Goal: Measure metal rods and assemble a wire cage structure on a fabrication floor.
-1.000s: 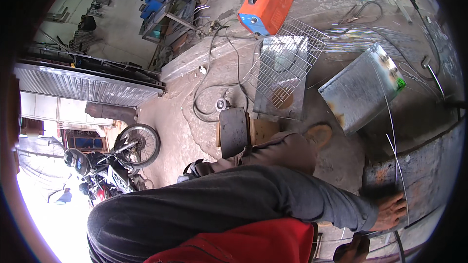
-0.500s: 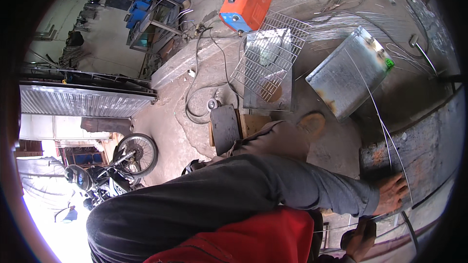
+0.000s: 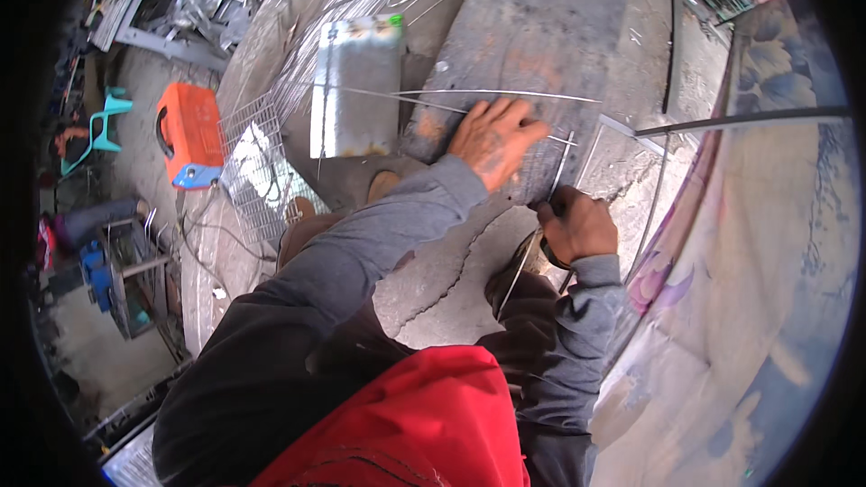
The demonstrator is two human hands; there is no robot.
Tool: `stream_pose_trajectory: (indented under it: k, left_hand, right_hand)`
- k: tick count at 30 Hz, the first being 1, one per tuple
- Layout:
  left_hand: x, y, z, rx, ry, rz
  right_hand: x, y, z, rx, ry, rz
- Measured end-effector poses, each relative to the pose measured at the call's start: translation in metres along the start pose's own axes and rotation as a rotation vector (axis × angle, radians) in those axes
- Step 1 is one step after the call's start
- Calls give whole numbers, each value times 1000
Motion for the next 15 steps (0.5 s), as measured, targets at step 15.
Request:
stream_pose_trajectory:
  k: [15]
  left_hand:
    - [-10,2,3,-74,138,83]
  right_hand:
    - [-2,-8,0,-16,-88,-108]
Point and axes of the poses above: each hand's wrist, its own y-axis towards the middle knuckle, its own x-axis out of the back of the hand, z = x × y, the point moved 9 cm from there along y, towards the middle knuckle, and after that the axes turned 1 degree about -y, right-handed, at the moved point
